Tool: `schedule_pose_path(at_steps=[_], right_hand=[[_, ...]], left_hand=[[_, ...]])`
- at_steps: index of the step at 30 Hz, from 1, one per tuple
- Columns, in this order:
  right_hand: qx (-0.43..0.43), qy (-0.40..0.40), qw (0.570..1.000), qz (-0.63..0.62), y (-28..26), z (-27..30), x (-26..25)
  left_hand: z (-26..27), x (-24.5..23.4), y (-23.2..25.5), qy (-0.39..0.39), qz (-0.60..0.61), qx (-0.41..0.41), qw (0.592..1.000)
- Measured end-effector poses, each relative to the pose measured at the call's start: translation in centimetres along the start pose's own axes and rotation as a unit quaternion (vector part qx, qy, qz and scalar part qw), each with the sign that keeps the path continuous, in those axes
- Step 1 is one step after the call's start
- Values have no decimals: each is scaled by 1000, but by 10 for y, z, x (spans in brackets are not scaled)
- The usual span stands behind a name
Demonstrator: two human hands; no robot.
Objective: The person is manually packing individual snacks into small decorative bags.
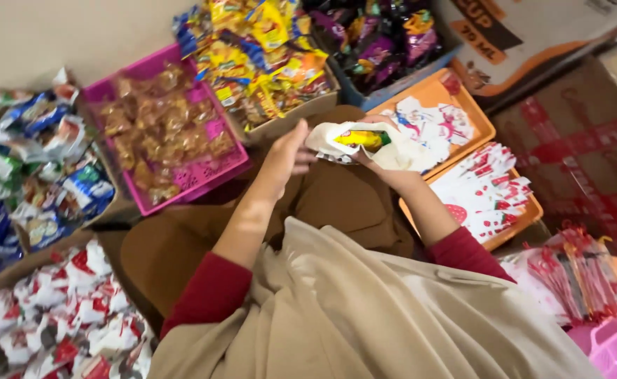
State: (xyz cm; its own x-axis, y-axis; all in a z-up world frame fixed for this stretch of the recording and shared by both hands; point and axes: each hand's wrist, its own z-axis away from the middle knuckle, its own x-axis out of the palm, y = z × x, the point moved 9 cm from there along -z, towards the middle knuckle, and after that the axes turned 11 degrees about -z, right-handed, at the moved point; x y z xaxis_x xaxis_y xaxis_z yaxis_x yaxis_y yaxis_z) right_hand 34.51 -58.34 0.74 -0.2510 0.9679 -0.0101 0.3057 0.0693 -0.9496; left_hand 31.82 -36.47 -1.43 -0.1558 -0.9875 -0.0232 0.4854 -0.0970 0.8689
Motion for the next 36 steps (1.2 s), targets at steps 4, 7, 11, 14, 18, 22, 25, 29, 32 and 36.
schedule_pose_path(at_steps=[4,7,11,14,18,22,25,29,32,36], right_hand=[[17,64,998,19,19,17,-9],[-21,104,991,76,26,21,-13],[-36,158,985,53,36,24,-16],[-47,171,981,80,34,25,-12],[-80,157,982,63,-13,17,8],[-32,96,995,13,51,29,6],[-9,75,990,120,21,25,16],[19,90,991,94,9,22,12],[38,80,992,85,4,17,9],[45,71,993,79,9,13,8]], left_hand=[[-11,0,-11,-2,-25,28,999],[3,-19,20,85,-7,75,993],[66,-28,122,204,-118,315,919],[110,-20,161,224,-126,434,863],[126,38,154,193,-276,542,770],[99,89,123,202,-421,543,698],[91,85,129,232,-444,536,680],[102,67,168,240,-325,575,712],[102,73,178,142,-307,548,765],[66,96,156,-61,-374,401,834]])
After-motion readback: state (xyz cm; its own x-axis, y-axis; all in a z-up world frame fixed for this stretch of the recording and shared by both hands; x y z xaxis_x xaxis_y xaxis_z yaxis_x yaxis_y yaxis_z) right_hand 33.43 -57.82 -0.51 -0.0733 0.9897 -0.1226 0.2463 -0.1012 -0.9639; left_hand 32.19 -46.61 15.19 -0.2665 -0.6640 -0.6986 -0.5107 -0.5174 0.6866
